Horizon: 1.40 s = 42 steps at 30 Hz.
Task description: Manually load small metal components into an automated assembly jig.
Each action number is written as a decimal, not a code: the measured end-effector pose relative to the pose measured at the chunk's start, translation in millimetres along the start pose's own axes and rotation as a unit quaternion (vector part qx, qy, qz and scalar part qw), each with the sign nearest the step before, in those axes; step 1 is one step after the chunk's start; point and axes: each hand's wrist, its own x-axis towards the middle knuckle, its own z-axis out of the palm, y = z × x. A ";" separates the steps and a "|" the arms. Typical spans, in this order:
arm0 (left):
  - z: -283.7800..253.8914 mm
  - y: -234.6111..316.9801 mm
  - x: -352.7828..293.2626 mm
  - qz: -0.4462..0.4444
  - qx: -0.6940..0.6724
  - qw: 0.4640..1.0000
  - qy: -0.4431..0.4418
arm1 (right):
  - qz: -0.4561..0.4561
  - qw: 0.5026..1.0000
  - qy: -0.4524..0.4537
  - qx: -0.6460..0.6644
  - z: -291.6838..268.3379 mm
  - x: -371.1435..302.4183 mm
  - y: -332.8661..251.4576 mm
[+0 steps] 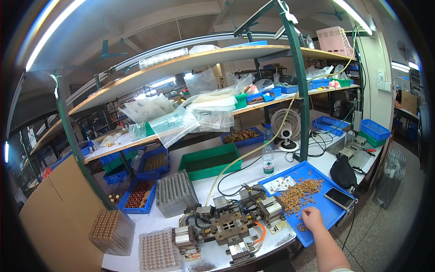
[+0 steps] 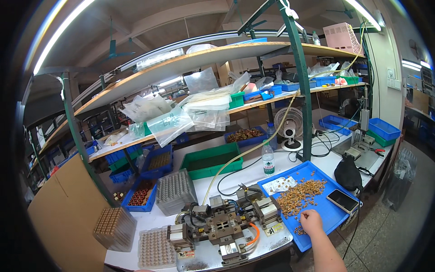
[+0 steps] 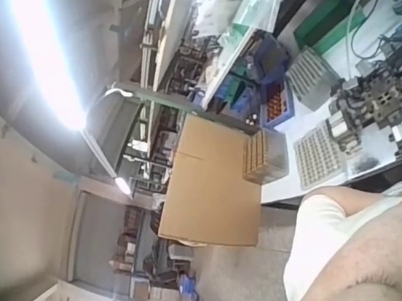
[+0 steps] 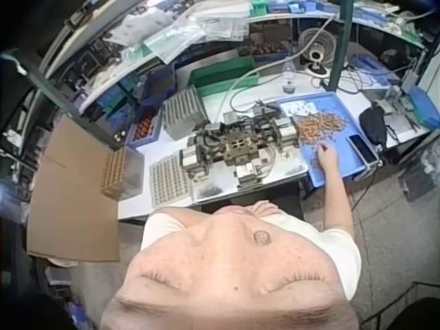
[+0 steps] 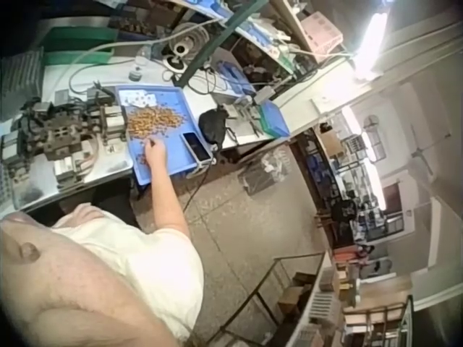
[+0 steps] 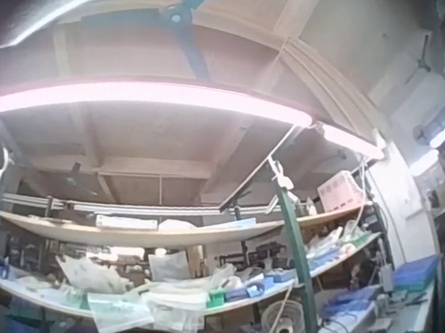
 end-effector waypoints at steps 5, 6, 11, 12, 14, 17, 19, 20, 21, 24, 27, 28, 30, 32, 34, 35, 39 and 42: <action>6.4 -8.0 2.8 0.021 0.058 0.998 0.005 | 0.005 1.000 -0.007 -0.004 1.0 0.4 -0.7; 6.5 -9.9 2.5 0.020 0.064 0.998 0.005 | 0.009 1.000 -0.008 -0.003 -0.8 1.1 -1.8; 2.1 -5.2 0.4 0.015 0.093 0.996 -0.001 | 0.019 1.000 -0.012 0.004 -3.4 -1.3 -5.9; 1.3 -4.5 0.5 0.015 0.099 0.995 -0.002 | 0.018 1.000 -0.012 0.006 -3.5 -1.5 -7.1; 0.4 -3.0 0.9 0.016 0.111 0.994 -0.003 | 0.017 1.000 -0.011 0.008 -4.0 -1.5 -7.7; 0.2 -1.3 1.7 0.016 0.128 0.992 -0.005 | 0.017 1.000 -0.012 0.004 -4.3 -1.9 -6.7; 0.2 -0.7 1.8 0.016 0.139 0.990 -0.006 | 0.017 1.000 -0.012 0.002 -3.8 -1.9 -5.8; 0.1 -0.6 1.7 0.016 0.145 0.989 -0.006 | 0.015 1.000 -0.012 0.000 -3.1 -1.5 -4.8; 0.2 -0.5 1.5 0.015 0.150 0.988 -0.007 | 0.013 1.000 -0.012 -0.001 -2.4 -0.9 -3.5; 0.3 -0.3 1.2 0.014 0.167 0.986 -0.009 | 0.009 1.000 -0.013 -0.004 -0.6 0.0 -0.3; -0.6 0.0 1.5 0.014 0.186 0.982 -0.011 | 0.004 1.000 -0.007 -0.001 -0.2 0.2 1.4; -0.8 0.2 1.6 0.014 0.191 0.981 -0.012 | 0.002 1.000 -0.005 -0.001 -0.1 0.3 2.1; 0.2 -2.7 2.4 0.014 0.193 0.981 -0.012 | 0.003 1.000 -0.004 0.002 0.4 0.5 4.4; 0.8 -8.1 4.4 0.013 0.196 0.980 -0.013 | 0.005 1.000 -0.002 0.007 3.1 1.6 7.5; 0.9 -9.8 4.7 0.012 0.198 0.980 -0.014 | 0.006 1.000 -0.001 0.010 3.9 2.0 7.4; 0.8 -9.0 4.4 0.013 0.200 0.980 -0.012 | 0.005 1.000 -0.002 0.010 3.5 1.8 6.0; 0.2 -4.2 3.5 0.018 0.208 0.978 -0.004 | 0.001 1.000 -0.003 0.011 2.0 1.3 2.0; 0.6 3.4 2.9 0.017 0.206 0.978 0.002 | -0.003 1.000 -0.002 0.009 1.5 0.6 3.6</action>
